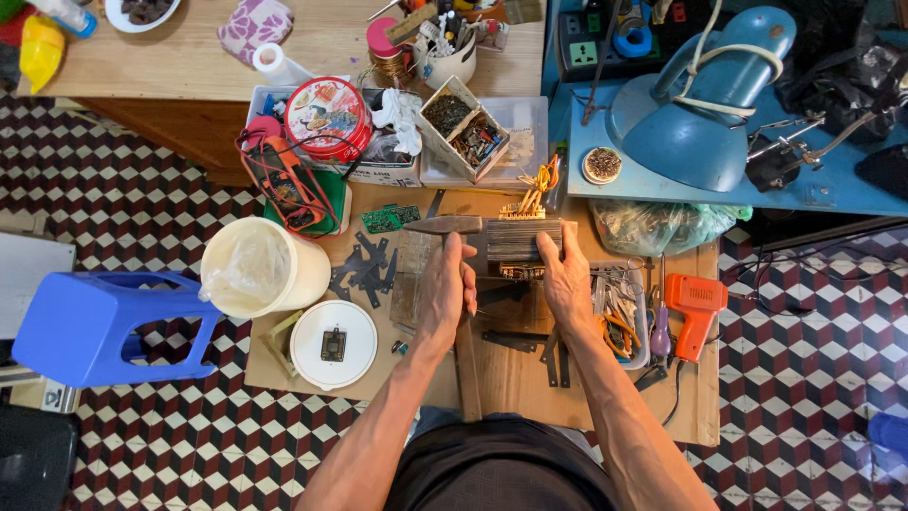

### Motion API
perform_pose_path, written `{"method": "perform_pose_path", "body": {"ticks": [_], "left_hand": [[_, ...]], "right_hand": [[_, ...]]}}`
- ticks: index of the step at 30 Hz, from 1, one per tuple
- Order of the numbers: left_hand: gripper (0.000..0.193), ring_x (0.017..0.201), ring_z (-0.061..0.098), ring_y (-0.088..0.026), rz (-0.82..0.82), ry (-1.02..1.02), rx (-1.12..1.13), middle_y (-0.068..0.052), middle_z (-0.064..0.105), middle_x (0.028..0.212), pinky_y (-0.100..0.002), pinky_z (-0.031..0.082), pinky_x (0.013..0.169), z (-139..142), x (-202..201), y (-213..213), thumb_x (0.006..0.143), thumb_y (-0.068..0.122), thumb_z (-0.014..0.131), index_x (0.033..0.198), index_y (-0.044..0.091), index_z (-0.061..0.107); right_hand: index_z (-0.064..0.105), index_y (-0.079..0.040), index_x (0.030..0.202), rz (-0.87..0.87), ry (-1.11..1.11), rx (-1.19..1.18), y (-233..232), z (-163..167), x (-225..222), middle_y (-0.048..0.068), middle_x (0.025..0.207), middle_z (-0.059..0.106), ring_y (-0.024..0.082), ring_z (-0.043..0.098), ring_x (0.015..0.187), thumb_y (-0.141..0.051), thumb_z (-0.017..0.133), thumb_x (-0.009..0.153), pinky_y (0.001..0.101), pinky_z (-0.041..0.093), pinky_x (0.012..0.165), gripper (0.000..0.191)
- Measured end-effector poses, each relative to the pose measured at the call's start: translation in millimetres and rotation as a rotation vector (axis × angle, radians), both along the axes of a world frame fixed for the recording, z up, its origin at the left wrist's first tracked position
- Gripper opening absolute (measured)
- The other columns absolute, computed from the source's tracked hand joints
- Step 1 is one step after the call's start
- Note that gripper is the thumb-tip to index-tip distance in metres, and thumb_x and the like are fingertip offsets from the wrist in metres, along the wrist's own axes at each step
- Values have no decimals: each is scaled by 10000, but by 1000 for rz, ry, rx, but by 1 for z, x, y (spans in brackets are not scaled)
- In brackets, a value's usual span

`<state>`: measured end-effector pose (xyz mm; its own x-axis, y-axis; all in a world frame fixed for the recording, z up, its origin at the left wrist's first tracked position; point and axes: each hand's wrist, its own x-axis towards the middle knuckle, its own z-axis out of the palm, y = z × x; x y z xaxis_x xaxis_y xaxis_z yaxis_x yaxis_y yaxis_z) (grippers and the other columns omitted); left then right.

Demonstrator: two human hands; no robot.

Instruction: The person works at a cluttered repair bench on a laminated-core electrical component with wires. They hold and reposition the component, press and align its parts by hand, tap it with a hammer, and pick up small parts and tools from the bench while working under a desk lamp.

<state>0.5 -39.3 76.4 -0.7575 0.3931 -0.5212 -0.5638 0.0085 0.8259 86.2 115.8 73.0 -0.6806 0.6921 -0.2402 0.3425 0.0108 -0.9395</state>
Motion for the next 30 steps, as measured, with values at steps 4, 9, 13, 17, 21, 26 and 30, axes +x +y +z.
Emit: {"method": "perform_pose_path", "body": {"ticks": [4,9,13,17,21,26,30], "left_hand": [[485,665,573,-119,81,149,95,-31,573,828,-282,528,643,20,18,10,1051,464,404,1226,38,558],[474,1025,647,-151,-132,271,132,-90,684,1121,-337,531,951,46,62,49,1079,400,456,1255,-11,613],[542,952,649,-251,-619,396,-150,-130,690,1159,-387,540,853,49,58,47,1025,420,483,1465,113,558],[517,1255,613,-346,-403,1160,-364,-183,659,1354,-436,467,1102,28,-2,40,1020,422,565,1367,40,606],[548,1293,521,-422,-479,1128,-483,-242,585,1379,-480,411,1071,16,-30,35,971,348,671,1378,-3,570],[483,1296,584,-332,-449,1005,-452,-126,630,1398,-421,476,1055,0,-24,30,940,248,711,1382,94,591],[468,1279,595,-342,-405,1042,-398,-135,635,1392,-434,484,1049,-13,-23,26,969,243,707,1393,88,582]], "right_hand": [[417,-8,1517,0,20,75,-15,37,47,201,1544,492,273,469,1432,-328,536,1047,371,361,1153,581],[434,-42,1490,169,-91,90,-47,56,84,169,1383,562,238,545,1259,-169,660,903,363,440,1038,642],[586,-75,1419,-115,-195,225,-37,62,88,148,1127,660,208,663,939,-73,598,909,336,572,803,510],[528,-136,1456,-159,-270,84,-13,67,83,129,1042,686,186,675,787,-130,571,986,332,580,696,472],[498,-141,1489,-36,-156,495,-7,60,59,167,1081,710,272,708,852,-143,612,979,388,556,737,523],[439,-158,1534,110,-354,522,-5,50,47,248,1072,663,427,674,850,-140,600,995,482,512,706,563],[428,-136,1523,104,-127,586,-8,42,45,228,1076,651,395,680,803,-112,598,988,474,522,656,562]]}}
